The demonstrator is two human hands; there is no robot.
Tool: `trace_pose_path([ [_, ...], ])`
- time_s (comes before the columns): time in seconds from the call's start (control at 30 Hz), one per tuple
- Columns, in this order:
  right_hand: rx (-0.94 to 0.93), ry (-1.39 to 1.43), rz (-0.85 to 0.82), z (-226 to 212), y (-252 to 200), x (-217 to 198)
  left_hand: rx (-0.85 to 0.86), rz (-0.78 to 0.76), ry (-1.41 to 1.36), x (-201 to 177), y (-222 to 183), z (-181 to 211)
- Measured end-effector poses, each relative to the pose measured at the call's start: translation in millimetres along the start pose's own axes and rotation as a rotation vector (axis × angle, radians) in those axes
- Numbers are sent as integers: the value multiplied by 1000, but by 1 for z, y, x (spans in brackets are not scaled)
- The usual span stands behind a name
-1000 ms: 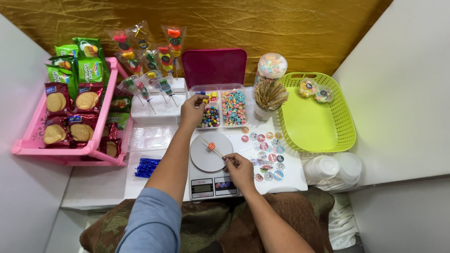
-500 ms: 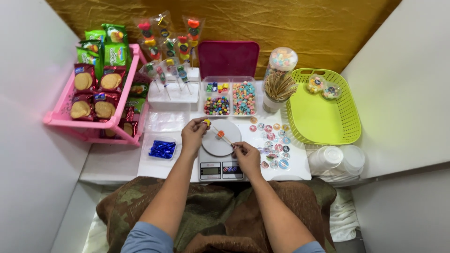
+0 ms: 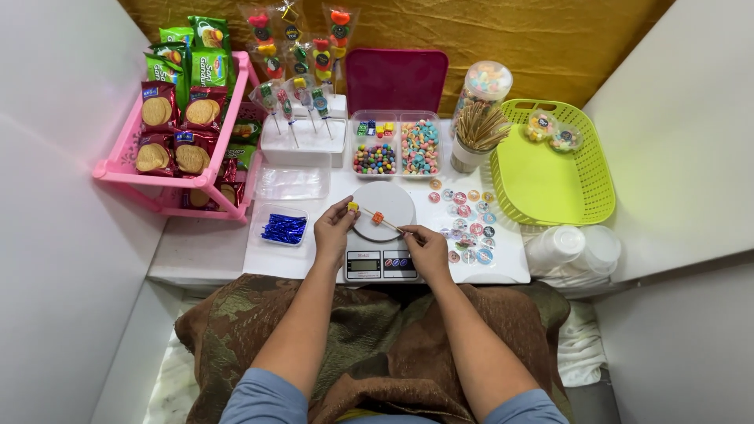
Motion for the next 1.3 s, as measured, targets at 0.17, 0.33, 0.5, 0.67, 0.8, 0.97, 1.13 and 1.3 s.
trace_pose_path([
  [0.17, -3, -7, -5, 2, 1, 2, 27, 0, -28, -4, 2, -5],
  [0.33, 3, -9, -7, -1, -1, 3, 34, -18, -19, -4, 3, -6],
  [0.5, -10, -17, -10, -2, -1, 3, 43, -24, -17, -4, 4, -8],
  [0.67, -15, -25, -8, -3, 0, 4, 53, -23, -28, -4, 4, -6],
  [0.8, -24, -19, -14, -8, -2, 3, 48, -24, -21, -4, 2, -4],
  [0.97, -21, -6, -16, -6, -1, 3, 54, -24, -21, -4, 3, -5],
  [1.13, -24, -6, -16, -10, -3, 3, 48, -32, 5, -3, 2, -4],
  [1.3, -32, -1, -24, -10, -1, 5, 58, -41, 14, -3, 6, -8],
])
Point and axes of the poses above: each hand's wrist, its own y-axis towards the middle knuckle, its own x-axis out of the palm, z = x × y, the point moved 8 cm from there along y, towards the middle knuckle, and after that the axes turned 2 degrees about z, right-handed, at the moved point
